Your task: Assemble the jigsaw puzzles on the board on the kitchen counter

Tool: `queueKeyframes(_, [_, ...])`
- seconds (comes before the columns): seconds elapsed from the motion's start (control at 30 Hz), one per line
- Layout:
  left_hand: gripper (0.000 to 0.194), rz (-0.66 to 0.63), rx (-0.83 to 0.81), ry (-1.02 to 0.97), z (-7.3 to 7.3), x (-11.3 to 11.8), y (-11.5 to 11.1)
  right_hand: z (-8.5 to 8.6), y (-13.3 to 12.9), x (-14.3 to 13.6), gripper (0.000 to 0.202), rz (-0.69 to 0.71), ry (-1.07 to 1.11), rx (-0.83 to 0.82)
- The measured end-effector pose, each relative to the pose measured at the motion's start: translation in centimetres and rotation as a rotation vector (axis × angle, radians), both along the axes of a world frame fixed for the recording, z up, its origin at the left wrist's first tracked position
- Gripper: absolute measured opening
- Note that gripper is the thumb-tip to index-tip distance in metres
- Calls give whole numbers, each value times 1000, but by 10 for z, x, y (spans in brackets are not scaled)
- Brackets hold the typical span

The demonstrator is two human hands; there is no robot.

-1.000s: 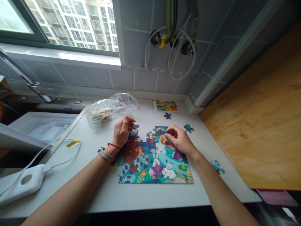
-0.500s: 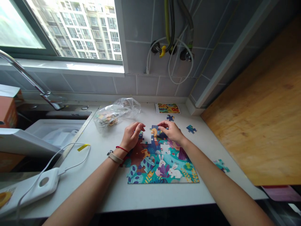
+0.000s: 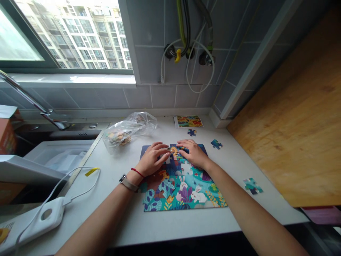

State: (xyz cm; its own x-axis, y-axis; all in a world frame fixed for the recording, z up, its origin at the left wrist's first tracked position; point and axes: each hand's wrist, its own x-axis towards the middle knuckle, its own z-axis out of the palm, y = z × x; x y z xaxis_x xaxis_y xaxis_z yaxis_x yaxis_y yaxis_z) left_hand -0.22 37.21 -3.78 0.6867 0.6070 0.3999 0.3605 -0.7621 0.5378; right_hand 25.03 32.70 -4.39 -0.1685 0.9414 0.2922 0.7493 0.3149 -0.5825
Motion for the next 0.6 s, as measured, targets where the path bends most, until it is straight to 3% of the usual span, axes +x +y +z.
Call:
queueKeyframes(0.13, [43,22,-37,-20,-2,0,1,-1,0,-1,26,7,-20,22])
queueKeyframes(0.43, [53,429,-233,-392,2,-4,8,2,1,-14,20,-6,-15,126])
queueKeyframes(0.6, [55,504,-230,-383,-1,-4,11,3,6,-31,17,13,20,111])
